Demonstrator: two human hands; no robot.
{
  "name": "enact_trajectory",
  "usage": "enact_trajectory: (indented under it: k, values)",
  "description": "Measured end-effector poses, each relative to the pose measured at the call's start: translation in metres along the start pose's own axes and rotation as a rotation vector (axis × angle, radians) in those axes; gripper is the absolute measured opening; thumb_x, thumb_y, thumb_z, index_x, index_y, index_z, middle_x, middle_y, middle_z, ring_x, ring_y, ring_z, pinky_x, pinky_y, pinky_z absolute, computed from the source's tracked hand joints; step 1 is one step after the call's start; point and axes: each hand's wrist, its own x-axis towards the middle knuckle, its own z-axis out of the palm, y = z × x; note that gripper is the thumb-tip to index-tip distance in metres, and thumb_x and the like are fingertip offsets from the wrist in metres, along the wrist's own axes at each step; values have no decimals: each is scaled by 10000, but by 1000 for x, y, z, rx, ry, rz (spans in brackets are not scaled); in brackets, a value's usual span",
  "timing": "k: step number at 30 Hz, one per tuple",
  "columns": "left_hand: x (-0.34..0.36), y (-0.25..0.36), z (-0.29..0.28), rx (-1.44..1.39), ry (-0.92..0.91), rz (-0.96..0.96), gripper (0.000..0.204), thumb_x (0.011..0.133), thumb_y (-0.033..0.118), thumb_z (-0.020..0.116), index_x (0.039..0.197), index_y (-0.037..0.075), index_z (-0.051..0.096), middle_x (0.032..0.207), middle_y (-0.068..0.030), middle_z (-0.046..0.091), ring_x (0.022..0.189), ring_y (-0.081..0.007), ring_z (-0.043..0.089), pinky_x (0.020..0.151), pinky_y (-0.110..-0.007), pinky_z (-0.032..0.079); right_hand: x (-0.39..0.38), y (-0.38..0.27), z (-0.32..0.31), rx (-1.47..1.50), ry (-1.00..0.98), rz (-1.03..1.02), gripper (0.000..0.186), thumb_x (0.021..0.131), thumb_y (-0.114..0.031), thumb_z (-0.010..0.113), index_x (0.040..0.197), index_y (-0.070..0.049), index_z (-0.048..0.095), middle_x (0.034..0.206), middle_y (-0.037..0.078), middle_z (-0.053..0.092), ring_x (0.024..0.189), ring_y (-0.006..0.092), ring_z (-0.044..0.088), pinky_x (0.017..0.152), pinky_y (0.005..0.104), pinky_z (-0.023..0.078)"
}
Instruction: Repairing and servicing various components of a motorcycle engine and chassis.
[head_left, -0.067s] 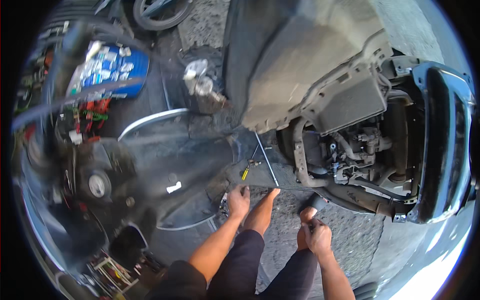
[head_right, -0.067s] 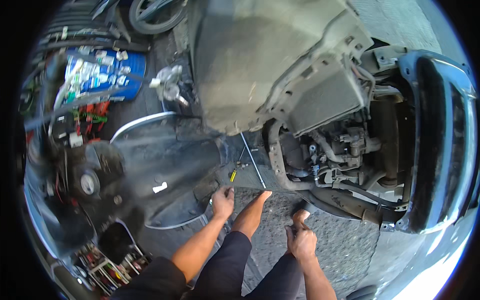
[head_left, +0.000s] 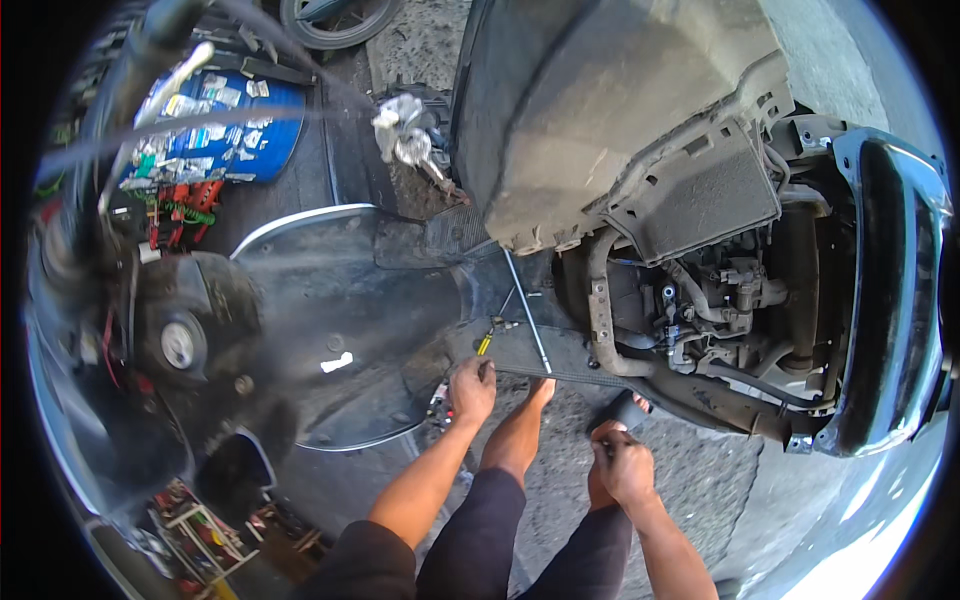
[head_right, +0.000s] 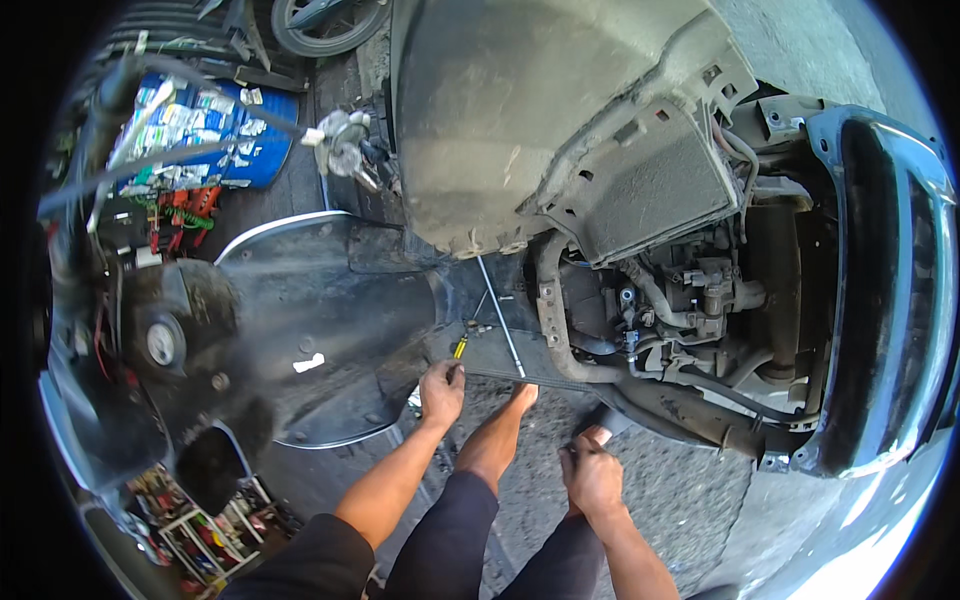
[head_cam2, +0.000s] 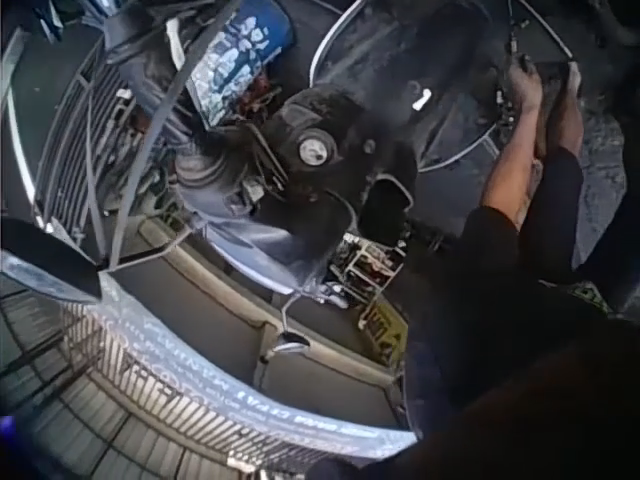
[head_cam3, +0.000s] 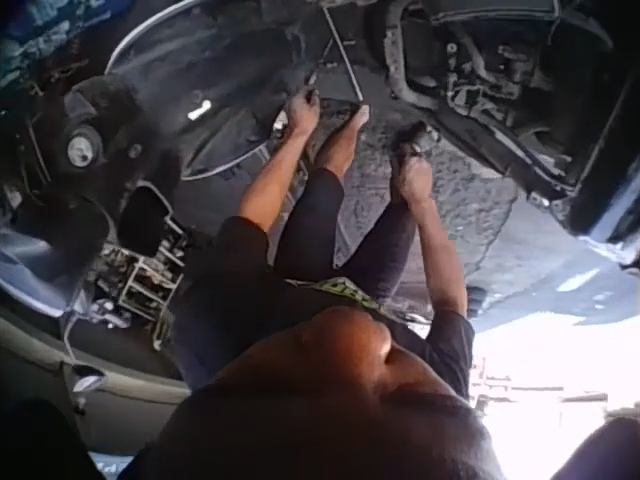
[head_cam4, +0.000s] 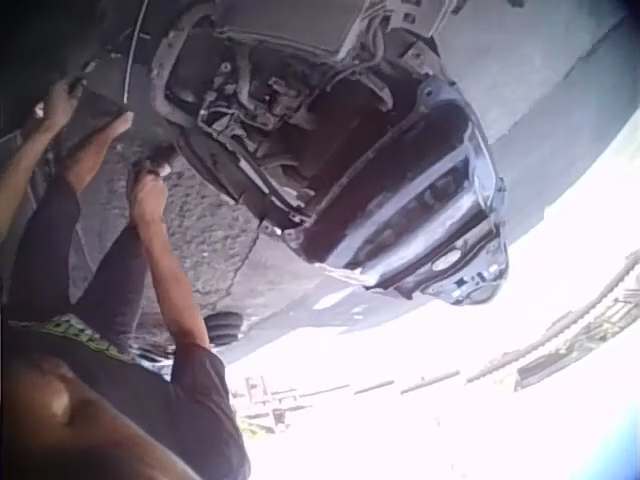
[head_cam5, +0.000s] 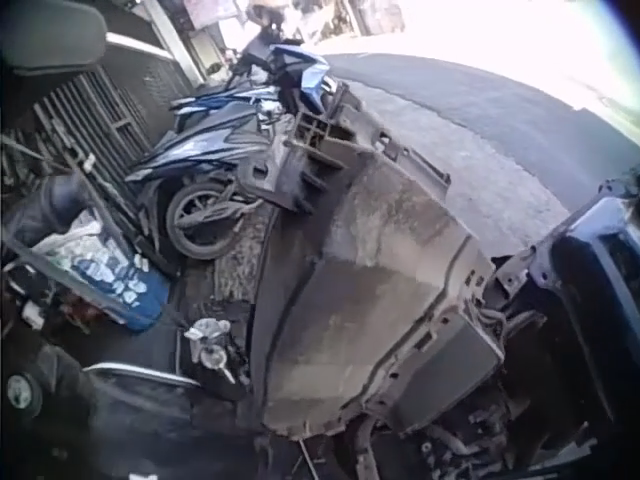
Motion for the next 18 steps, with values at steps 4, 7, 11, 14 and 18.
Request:
enact_trajectory:
  k: [4,7,11,14,18]
  values:
    - [45,22,38,69,274,442,220,847,132,720,1046,37,718,1037,-171,664,963,-350,608,861,-463,467,57,-14,21,-95,-42,-282,243,894,-248,654,1058,-68,653,1011,181,688,871,387,705,758,476,575]
    - [71,52,55,216,208,499,246,810,131,742,1042,53,713,1147,-149,614,1079,-355,544,915,-465,430,102,-32,28,-175,-72,-365,276,927,-231,616,1134,-48,606,1070,205,668,880,415,698,763,486,580]
    - [101,35,62,299,116,550,217,791,137,756,983,46,712,1098,-134,588,1078,-344,532,902,-468,431,142,-35,44,-147,-21,-525,285,954,-231,590,1159,-33,574,1097,230,641,870,435,688,750,509,582]
    - [101,23,53,54,186,621,165,804,141,739,921,33,695,1020,-163,619,1012,-360,593,881,-447,474,139,-44,52,-72,105,-631,256,960,-214,588,1137,-31,564,1104,237,622,879,450,678,755,511,576]
    - [39,64,18,-432,-91,351,123,885,91,679,967,0,685,902,-132,689,795,-248,669,777,-325,522,129,-56,26,103,464,-794,390,915,-108,654,1281,-22,550,1153,220,601,949,428,662,765,481,574]
